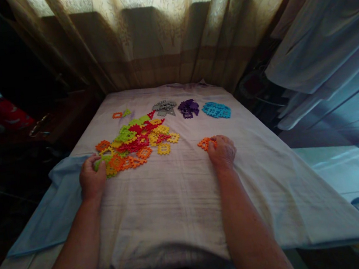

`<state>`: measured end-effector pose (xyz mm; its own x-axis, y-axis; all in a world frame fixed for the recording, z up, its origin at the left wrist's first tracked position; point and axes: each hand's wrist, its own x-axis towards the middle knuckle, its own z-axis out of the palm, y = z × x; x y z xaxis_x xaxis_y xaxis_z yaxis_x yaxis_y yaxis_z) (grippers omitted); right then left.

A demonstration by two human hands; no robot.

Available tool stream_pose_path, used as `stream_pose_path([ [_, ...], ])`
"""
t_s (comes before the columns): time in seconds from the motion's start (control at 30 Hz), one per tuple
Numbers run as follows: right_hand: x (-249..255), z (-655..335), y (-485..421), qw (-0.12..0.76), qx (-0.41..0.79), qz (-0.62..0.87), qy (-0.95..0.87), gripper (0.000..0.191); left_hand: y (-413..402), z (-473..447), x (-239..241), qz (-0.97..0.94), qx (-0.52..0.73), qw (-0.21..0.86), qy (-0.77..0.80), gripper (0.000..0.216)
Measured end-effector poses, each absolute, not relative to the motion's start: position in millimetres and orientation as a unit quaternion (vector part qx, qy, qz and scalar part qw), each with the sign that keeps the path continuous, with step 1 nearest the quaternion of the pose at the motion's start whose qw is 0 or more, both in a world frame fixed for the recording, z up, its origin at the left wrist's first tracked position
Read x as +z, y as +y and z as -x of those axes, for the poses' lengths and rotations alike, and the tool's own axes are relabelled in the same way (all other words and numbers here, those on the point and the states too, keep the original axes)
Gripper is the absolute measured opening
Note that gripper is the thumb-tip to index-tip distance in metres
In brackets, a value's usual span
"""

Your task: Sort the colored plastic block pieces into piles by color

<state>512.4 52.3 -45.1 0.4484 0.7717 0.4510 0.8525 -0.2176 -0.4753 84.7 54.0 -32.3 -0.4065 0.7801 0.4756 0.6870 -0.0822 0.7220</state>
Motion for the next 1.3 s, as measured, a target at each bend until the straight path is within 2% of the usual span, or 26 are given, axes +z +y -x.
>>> stream_pose_path([
  [0.17,-46.4,-510.2,53.1,0.356,-0.057,0.769,-0.528,0.028,53.5,-87.1,-33.5,-0.599,0.459,0.002,0.656,0.021],
  [0.37,-42.9,-507.8,53.0,0.39,-0.077,0.754,-0.523,0.024,49.5,-95.6,-31.6,-0.66,0.431,-0.001,0.615,0.035],
  [0.57,-41.1,-517.6,55.0,0.452,-0.078,0.748,-0.48,0.029,46.0,-104.4,-30.9,-0.698,0.399,-0.021,0.594,0.023],
  [0.7,-37.5,-518.7,54.7,0.493,-0.07,0.755,-0.426,0.033,40.7,-117.2,-25.3,-0.712,0.416,-0.003,0.566,0.025],
  [0.83,-31.1,-491.6,50.4,0.516,-0.006,0.708,-0.481,0.034,31.6,-137.5,-23.8,-0.731,0.421,0.038,0.536,0.028],
  [0.97,-26.1,-440.9,39.0,0.476,0.106,0.602,-0.633,0.033,25.4,-154.0,-27.6,-0.77,0.411,0.082,0.482,0.028],
  [1.13,-24.3,-390.5,21.3,0.423,0.175,0.446,-0.769,0.028,21.6,-161.7,-29.1,-0.783,0.388,0.105,0.475,0.029],
  [1.23,-25.3,-377.1,15.7,0.395,0.201,0.435,-0.784,0.018,19.9,-163.8,-29.1,-0.786,0.379,0.113,0.475,0.031],
  [1.3,-25.0,-375.9,16.0,0.39,0.211,0.447,-0.777,0.018,19.5,-164.8,-29.3,-0.788,0.382,0.122,0.468,0.032],
])
